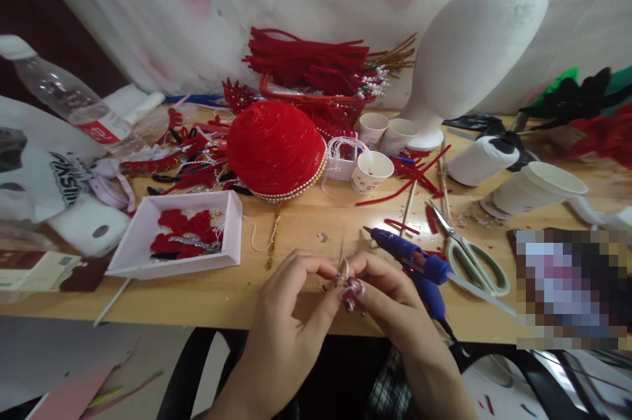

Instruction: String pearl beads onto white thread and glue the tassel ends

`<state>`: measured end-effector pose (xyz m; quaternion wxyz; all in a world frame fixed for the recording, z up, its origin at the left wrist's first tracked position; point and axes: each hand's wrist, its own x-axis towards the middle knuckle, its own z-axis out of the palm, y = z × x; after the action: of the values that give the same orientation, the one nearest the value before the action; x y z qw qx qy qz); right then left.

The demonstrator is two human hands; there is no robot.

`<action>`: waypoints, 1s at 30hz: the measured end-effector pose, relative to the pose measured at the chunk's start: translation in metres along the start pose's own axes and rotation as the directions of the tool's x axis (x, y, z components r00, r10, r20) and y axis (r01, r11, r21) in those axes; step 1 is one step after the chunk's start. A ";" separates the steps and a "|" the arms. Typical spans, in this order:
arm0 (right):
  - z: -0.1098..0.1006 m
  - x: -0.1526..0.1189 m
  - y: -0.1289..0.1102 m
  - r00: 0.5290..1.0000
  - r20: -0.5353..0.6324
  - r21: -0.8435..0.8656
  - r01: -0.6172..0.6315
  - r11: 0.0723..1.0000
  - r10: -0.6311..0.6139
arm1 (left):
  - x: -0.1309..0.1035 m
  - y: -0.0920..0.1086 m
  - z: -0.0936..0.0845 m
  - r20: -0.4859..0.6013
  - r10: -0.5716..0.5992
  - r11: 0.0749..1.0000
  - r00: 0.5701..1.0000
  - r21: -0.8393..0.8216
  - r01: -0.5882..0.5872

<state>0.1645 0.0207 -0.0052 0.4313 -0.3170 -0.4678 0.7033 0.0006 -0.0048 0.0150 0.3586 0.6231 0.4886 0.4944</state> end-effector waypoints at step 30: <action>0.018 -0.015 -0.026 0.992 0.081 -0.726 0.127 0.676 -0.100 | -0.004 0.007 -0.016 0.132 -0.041 0.990 0.990 0.137 0.022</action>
<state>0.1638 0.0051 0.0265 0.3043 -0.4206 -0.7351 0.4361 -0.0137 -0.0111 0.0243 0.3553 0.6701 0.5056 0.4113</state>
